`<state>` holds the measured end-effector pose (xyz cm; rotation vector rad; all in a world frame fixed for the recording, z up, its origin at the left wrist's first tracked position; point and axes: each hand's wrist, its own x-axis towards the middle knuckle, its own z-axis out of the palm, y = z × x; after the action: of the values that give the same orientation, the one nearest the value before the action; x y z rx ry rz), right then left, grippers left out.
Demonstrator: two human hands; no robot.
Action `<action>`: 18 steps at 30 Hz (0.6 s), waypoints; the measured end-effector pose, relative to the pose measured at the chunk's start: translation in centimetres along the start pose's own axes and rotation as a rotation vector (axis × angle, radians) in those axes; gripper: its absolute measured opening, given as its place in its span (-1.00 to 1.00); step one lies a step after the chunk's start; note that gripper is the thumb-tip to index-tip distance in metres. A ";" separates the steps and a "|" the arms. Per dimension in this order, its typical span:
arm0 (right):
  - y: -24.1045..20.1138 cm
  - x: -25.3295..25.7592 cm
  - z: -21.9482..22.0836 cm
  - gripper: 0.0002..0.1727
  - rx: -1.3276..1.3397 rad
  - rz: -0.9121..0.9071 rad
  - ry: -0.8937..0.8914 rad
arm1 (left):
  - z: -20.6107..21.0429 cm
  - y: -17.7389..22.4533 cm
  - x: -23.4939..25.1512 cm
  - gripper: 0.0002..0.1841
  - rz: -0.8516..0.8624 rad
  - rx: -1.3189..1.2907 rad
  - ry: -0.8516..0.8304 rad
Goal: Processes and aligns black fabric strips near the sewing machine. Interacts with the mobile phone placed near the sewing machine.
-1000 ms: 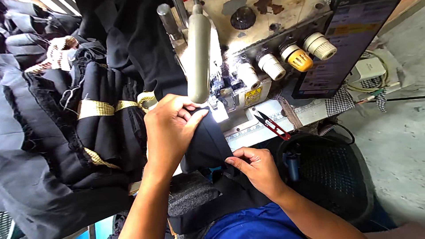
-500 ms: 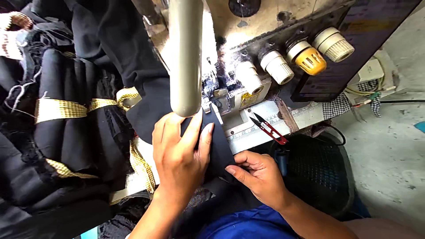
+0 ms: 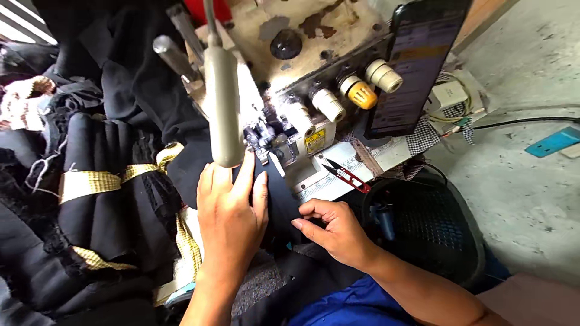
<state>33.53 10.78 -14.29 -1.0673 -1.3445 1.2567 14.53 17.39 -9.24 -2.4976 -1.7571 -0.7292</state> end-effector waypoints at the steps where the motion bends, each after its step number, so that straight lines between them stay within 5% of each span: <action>1: 0.0 0.3 0.0 -0.87 0.005 0.006 -0.009 | 0.1 -0.2 0.2 -0.54 0.001 -0.002 -0.001; 8: 0.8 2.8 -0.2 -0.85 0.049 0.015 -0.096 | -1.5 -2.6 2.2 -0.61 0.004 -0.080 -0.053; 11: 1.9 3.9 -0.6 -0.86 0.048 0.000 -0.116 | -3.7 -5.8 5.2 -0.70 0.001 -0.203 0.060; 15: 2.0 4.2 -1.0 -0.85 0.016 0.002 -0.145 | -3.0 -9.4 10.6 -0.32 -0.324 -0.327 0.032; 18: 2.0 4.2 -1.3 -0.83 -0.009 -0.017 -0.174 | -1.4 -10.6 12.6 -0.61 -0.493 -0.377 -0.060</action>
<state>34.19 15.26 -15.96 -0.9678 -1.4882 1.3572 7.91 32.25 -6.10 -2.3085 -2.5074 -1.1076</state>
